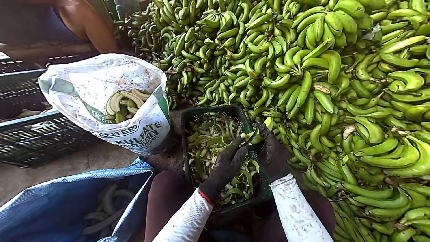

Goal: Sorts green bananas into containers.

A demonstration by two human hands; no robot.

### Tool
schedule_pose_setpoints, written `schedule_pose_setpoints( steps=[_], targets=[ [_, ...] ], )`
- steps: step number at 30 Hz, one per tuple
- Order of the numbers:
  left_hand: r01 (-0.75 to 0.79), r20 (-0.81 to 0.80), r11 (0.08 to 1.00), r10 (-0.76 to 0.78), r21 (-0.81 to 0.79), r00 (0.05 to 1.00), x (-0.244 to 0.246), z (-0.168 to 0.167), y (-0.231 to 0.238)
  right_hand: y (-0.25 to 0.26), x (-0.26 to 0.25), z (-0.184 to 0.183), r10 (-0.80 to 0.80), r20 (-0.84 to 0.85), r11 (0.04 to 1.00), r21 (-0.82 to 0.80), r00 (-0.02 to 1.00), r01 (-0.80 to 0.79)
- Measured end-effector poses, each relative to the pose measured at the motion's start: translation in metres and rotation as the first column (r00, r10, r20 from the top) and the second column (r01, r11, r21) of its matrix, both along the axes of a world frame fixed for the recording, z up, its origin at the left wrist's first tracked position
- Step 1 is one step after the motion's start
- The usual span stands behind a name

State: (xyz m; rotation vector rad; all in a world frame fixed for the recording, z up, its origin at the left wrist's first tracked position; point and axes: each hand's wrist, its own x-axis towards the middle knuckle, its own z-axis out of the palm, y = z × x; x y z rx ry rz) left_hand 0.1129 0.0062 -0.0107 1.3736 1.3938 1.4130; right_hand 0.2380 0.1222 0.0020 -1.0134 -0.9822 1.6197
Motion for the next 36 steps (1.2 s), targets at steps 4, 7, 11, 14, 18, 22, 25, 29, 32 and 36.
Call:
schedule_pose_setpoints(
  steps=[4, 7, 11, 14, 18, 22, 25, 29, 32, 36],
  targets=[
    [-0.038, -0.008, 0.999, 0.038, 0.009, 0.999, 0.005, -0.003, -0.002, -0.011, -0.003, -0.002, -0.057, 0.001, 0.998, -0.012, 0.998, 0.057],
    [-0.068, 0.215, 0.998, 0.07, -0.019, 0.974, 0.013, -0.005, -0.002, -0.022, -0.01, -0.006, -0.107, 0.014, 0.994, 0.037, 0.994, 0.107],
    [-0.034, 0.36, 0.998, 0.049, -0.046, 0.932, 0.009, -0.008, 0.0, -0.031, -0.012, -0.014, -0.088, 0.008, 0.992, 0.091, 0.996, 0.087],
    [-0.159, -0.176, 0.972, 0.189, 0.171, 0.966, 0.006, -0.024, 0.002, -0.025, -0.01, -0.014, -0.068, 0.028, 0.998, -0.002, 0.997, 0.068],
    [0.054, -0.17, 0.998, -0.046, 0.04, 0.984, 0.012, -0.017, -0.008, 0.002, 0.005, -0.038, 0.052, 0.011, 0.998, 0.04, 0.999, -0.052],
    [0.384, 0.406, 0.904, -0.286, -0.185, 0.868, -0.001, 0.009, -0.01, 0.011, 0.017, -0.032, 0.336, -0.015, 0.942, -0.012, 0.942, -0.336],
    [0.291, 0.356, 0.938, -0.212, -0.187, 0.91, -0.017, 0.013, -0.01, 0.02, 0.034, -0.022, 0.572, 0.045, 0.82, -0.007, 0.819, -0.572],
    [0.13, 0.276, 0.983, -0.091, -0.127, 0.957, -0.035, 0.016, -0.006, 0.035, 0.056, -0.005, 0.732, 0.125, 0.679, -0.044, 0.67, -0.733],
    [0.041, 0.315, 0.999, -0.038, -0.005, 0.948, -0.043, 0.032, -0.008, 0.048, 0.069, -0.009, 0.693, 0.239, 0.716, -0.117, 0.68, -0.689],
    [-0.073, 0.509, 0.967, -0.063, 0.243, 0.859, -0.054, 0.061, -0.013, 0.063, 0.082, -0.034, 0.502, 0.247, 0.863, -0.076, 0.829, -0.5]
  ],
)
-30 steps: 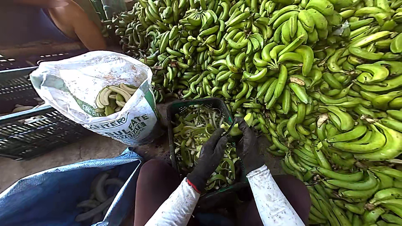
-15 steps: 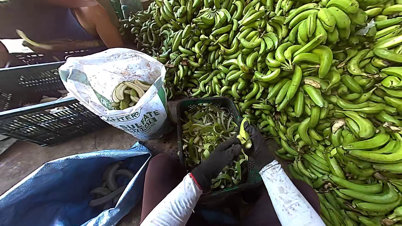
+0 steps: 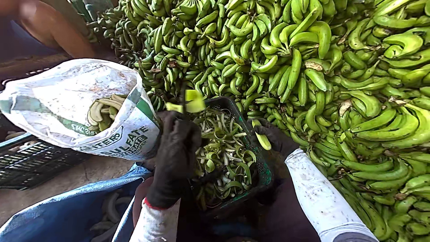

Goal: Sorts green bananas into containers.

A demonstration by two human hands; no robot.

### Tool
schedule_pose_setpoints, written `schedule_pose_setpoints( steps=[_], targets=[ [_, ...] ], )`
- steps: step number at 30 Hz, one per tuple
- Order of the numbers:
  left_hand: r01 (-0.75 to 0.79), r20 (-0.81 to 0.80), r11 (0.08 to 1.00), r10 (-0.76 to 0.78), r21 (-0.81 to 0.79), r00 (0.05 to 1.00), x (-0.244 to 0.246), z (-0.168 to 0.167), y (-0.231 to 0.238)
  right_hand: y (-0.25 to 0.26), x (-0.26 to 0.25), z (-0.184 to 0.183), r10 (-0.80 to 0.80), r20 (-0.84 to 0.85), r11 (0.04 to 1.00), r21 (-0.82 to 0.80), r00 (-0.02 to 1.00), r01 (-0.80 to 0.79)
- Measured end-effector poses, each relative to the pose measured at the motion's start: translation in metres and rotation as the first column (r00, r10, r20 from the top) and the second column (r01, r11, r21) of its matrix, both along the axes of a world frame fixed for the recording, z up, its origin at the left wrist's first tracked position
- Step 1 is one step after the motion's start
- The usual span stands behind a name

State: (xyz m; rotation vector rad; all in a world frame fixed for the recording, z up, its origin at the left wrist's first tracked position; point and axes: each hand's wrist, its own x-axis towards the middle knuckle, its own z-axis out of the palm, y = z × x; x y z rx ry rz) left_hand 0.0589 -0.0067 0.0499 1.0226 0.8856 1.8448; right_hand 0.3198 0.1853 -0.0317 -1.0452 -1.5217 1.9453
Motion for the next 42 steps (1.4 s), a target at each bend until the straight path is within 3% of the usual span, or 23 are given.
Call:
schedule_pose_setpoints(
  steps=[2, 4, 5, 7, 8, 12, 15, 21, 35, 42],
  targets=[
    [0.011, 0.017, 1.0, -0.01, -0.02, 1.0, 0.0, -0.002, 0.004, -0.003, -0.004, 0.004, -0.145, -0.106, 0.989, -0.043, 0.984, 0.141],
    [-0.041, -0.229, 0.942, -0.039, -0.334, 0.973, -0.002, -0.025, 0.012, -0.01, -0.016, 0.009, -0.297, -0.214, 0.952, -0.138, 0.931, 0.272],
    [-0.107, -0.423, 0.84, -0.154, -0.533, 0.893, -0.006, -0.043, 0.017, -0.015, -0.022, 0.011, -0.36, -0.241, 0.93, -0.168, 0.901, 0.327],
    [-0.224, -0.545, 0.617, -0.399, -0.755, 0.738, -0.003, -0.071, 0.027, -0.021, -0.034, 0.015, -0.44, -0.278, 0.896, -0.194, 0.854, 0.399],
    [-0.234, -0.568, 0.619, -0.421, -0.75, 0.707, 0.006, -0.073, 0.026, -0.025, -0.039, 0.017, -0.471, -0.285, 0.882, -0.18, 0.835, 0.436],
    [-0.071, -0.616, 0.897, -0.24, -0.436, 0.75, 0.048, -0.075, 0.016, -0.041, -0.056, 0.021, -0.565, -0.285, 0.824, -0.136, 0.774, 0.551],
    [-0.004, -0.572, 0.955, -0.174, -0.296, 0.802, 0.078, -0.083, 0.013, -0.043, -0.061, 0.025, -0.565, -0.329, 0.819, -0.118, 0.756, 0.561],
    [-0.012, -0.616, 0.967, -0.152, -0.253, 0.773, 0.093, -0.086, 0.013, -0.048, -0.061, 0.032, -0.626, -0.366, 0.774, -0.178, 0.689, 0.608],
    [-0.005, -0.601, 0.969, -0.148, -0.245, 0.785, 0.093, -0.09, 0.013, -0.06, -0.062, 0.036, -0.605, -0.34, 0.792, -0.163, 0.72, 0.589],
    [-0.087, -0.638, 0.932, -0.17, -0.351, 0.751, 0.077, -0.107, 0.026, -0.087, -0.083, 0.044, -0.553, -0.396, 0.825, -0.387, 0.733, 0.412]
  ],
)
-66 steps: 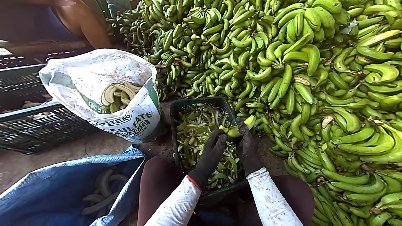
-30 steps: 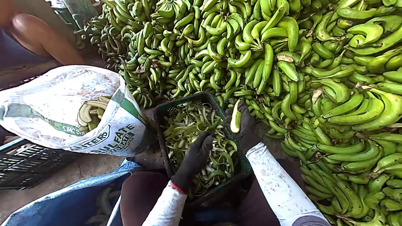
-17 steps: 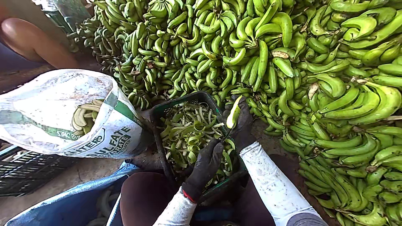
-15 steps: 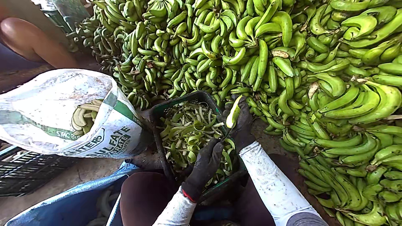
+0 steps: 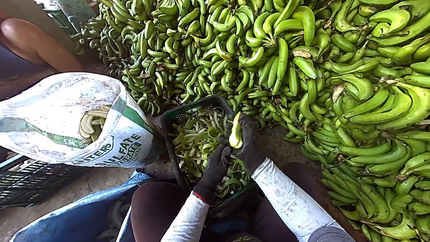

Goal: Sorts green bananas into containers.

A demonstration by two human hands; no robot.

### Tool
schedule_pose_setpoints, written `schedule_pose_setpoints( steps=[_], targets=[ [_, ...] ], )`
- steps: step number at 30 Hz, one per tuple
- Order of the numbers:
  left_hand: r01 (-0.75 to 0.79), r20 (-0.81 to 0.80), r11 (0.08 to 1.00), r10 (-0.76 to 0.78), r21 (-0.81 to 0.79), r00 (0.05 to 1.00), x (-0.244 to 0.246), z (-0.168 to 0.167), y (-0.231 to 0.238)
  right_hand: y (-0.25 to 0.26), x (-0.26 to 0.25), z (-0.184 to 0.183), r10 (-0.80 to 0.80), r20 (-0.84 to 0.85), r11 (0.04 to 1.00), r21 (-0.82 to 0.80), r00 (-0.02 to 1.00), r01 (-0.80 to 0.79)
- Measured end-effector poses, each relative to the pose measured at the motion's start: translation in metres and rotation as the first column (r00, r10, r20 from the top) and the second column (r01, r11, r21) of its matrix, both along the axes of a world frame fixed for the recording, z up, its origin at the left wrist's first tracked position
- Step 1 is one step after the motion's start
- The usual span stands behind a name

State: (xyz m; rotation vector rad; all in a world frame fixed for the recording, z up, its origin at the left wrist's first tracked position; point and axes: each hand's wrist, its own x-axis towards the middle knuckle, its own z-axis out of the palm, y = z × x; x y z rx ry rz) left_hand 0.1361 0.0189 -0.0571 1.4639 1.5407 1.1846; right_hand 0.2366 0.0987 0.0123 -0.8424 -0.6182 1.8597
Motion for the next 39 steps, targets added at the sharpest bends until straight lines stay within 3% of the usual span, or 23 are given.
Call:
schedule_pose_setpoints(
  steps=[3, 6, 8, 12, 16, 19, 22, 25, 26, 28, 30, 31, 32, 34, 36, 39],
  targets=[
    [-0.021, -0.002, 1.0, 0.021, -0.005, 1.0, -0.002, -0.002, -0.003, 0.001, -0.001, -0.006, 0.021, 0.057, 1.0, -0.013, 0.998, -0.02],
    [-0.013, -0.048, 1.0, 0.014, 0.018, 0.999, 0.0, -0.002, -0.004, 0.012, 0.008, -0.029, -0.033, 0.175, 0.968, 0.25, 0.984, -0.012],
    [-0.005, -0.097, 0.999, 0.009, 0.045, 0.995, 0.003, -0.002, -0.005, 0.016, 0.012, -0.034, -0.048, 0.14, 0.956, 0.295, 0.989, 0.005],
    [-0.032, -0.236, 0.993, 0.06, 0.117, 0.97, 0.0, -0.005, -0.001, 0.009, 0.011, -0.036, 0.027, -0.029, 0.98, 0.197, 0.999, -0.021],
    [-0.064, -0.273, 0.997, 0.075, 0.05, 0.959, -0.013, -0.012, 0.007, -0.006, 0.002, -0.043, 0.102, -0.19, 0.994, 0.059, 0.976, -0.092],
    [-0.077, -0.303, 0.997, 0.063, -0.032, 0.951, -0.018, -0.014, 0.007, -0.015, -0.004, -0.052, 0.071, -0.162, 0.997, 0.011, 0.984, -0.07],
    [-0.109, -0.41, 0.99, 0.065, -0.085, 0.91, -0.02, -0.007, 0.004, -0.016, -0.002, -0.065, 0.084, -0.109, 0.993, 0.089, 0.99, -0.074],
    [-0.096, -0.616, 0.983, -0.023, -0.159, 0.787, -0.038, 0.012, 0.003, -0.017, 0.013, -0.063, 0.204, 0.018, 0.958, 0.203, 0.979, -0.203],
    [-0.075, -0.68, 0.986, -0.048, -0.15, 0.732, -0.046, 0.02, 0.003, -0.019, 0.018, -0.059, 0.27, 0.06, 0.944, 0.181, 0.961, -0.277],
    [0.018, -0.781, 0.999, -0.042, -0.039, 0.623, -0.061, 0.03, 0.002, -0.021, 0.018, -0.052, 0.458, 0.023, 0.889, -0.033, 0.889, -0.457],
    [0.093, -0.83, 0.996, -0.048, 0.005, 0.555, -0.079, 0.034, 0.004, -0.023, 0.019, -0.046, 0.687, 0.036, 0.719, -0.186, 0.726, -0.67],
    [0.021, -0.823, 0.996, -0.082, -0.084, 0.562, -0.089, 0.041, 0.005, -0.027, 0.02, -0.043, 0.776, 0.075, 0.626, -0.209, 0.626, -0.751],
    [-0.143, -0.789, 0.966, -0.085, -0.214, 0.609, -0.102, 0.049, 0.008, -0.034, 0.021, -0.038, 0.842, 0.125, 0.539, -0.223, 0.524, -0.812],
    [-0.428, -0.683, 0.821, 0.065, -0.378, 0.727, -0.141, 0.057, 0.015, -0.046, 0.017, -0.031, 0.903, 0.251, 0.413, -0.292, 0.348, -0.863],
    [-0.494, -0.575, 0.775, 0.212, -0.394, 0.79, -0.161, 0.058, 0.007, -0.045, 0.009, -0.032, 0.863, 0.406, 0.452, -0.356, 0.3, -0.818],
    [-0.432, -0.523, 0.773, 0.154, -0.465, 0.839, -0.154, 0.044, -0.011, -0.019, -0.032, -0.012, 0.724, 0.605, 0.607, -0.333, 0.33, -0.722]
  ],
)
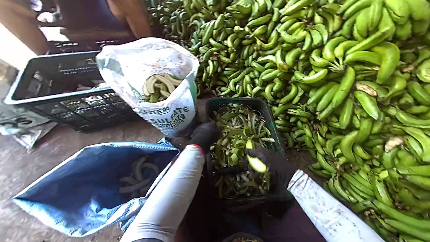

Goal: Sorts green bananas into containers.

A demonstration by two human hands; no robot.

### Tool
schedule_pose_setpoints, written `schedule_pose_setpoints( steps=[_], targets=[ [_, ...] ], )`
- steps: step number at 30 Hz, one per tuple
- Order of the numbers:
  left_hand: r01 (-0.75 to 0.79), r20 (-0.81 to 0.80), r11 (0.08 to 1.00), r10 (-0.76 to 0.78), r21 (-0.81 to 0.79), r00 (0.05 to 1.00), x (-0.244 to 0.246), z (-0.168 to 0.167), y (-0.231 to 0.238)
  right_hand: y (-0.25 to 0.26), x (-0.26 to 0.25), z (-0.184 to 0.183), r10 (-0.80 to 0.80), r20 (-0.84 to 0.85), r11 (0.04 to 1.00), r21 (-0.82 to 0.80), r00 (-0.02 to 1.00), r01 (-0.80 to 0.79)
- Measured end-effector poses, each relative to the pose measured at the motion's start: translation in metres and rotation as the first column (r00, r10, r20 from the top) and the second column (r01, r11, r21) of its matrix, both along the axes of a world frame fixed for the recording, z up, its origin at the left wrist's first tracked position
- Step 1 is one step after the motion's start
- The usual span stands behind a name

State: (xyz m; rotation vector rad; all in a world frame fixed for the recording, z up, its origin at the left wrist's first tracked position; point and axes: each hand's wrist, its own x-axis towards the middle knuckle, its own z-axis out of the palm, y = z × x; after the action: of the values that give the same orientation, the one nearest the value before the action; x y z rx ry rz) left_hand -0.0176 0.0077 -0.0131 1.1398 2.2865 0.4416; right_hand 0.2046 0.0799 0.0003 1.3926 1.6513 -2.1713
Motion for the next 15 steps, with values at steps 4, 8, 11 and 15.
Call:
schedule_pose_setpoints(
  steps=[4, 8, 11, 15],
  targets=[
    [0.21, 0.085, 0.956, -0.196, -0.207, 0.977, 0.018, -0.007, 0.005, 0.029, -0.09, 0.073, 0.09, -0.239, 0.964, 0.266, 0.967, -0.024],
    [0.245, 0.09, 0.949, -0.231, -0.198, 0.969, 0.023, 0.002, 0.006, 0.03, -0.172, 0.154, 0.104, -0.469, 0.914, 0.393, 0.877, 0.102],
    [0.221, 0.097, 0.958, -0.207, -0.181, 0.974, 0.022, 0.004, 0.006, 0.023, -0.191, 0.181, 0.122, -0.436, 0.813, 0.559, 0.892, 0.162],
    [0.202, 0.107, 0.972, -0.19, -0.118, 0.976, 0.019, -0.003, 0.005, 0.037, -0.15, 0.168, 0.253, -0.263, 0.608, 0.792, 0.931, 0.058]
  ],
)
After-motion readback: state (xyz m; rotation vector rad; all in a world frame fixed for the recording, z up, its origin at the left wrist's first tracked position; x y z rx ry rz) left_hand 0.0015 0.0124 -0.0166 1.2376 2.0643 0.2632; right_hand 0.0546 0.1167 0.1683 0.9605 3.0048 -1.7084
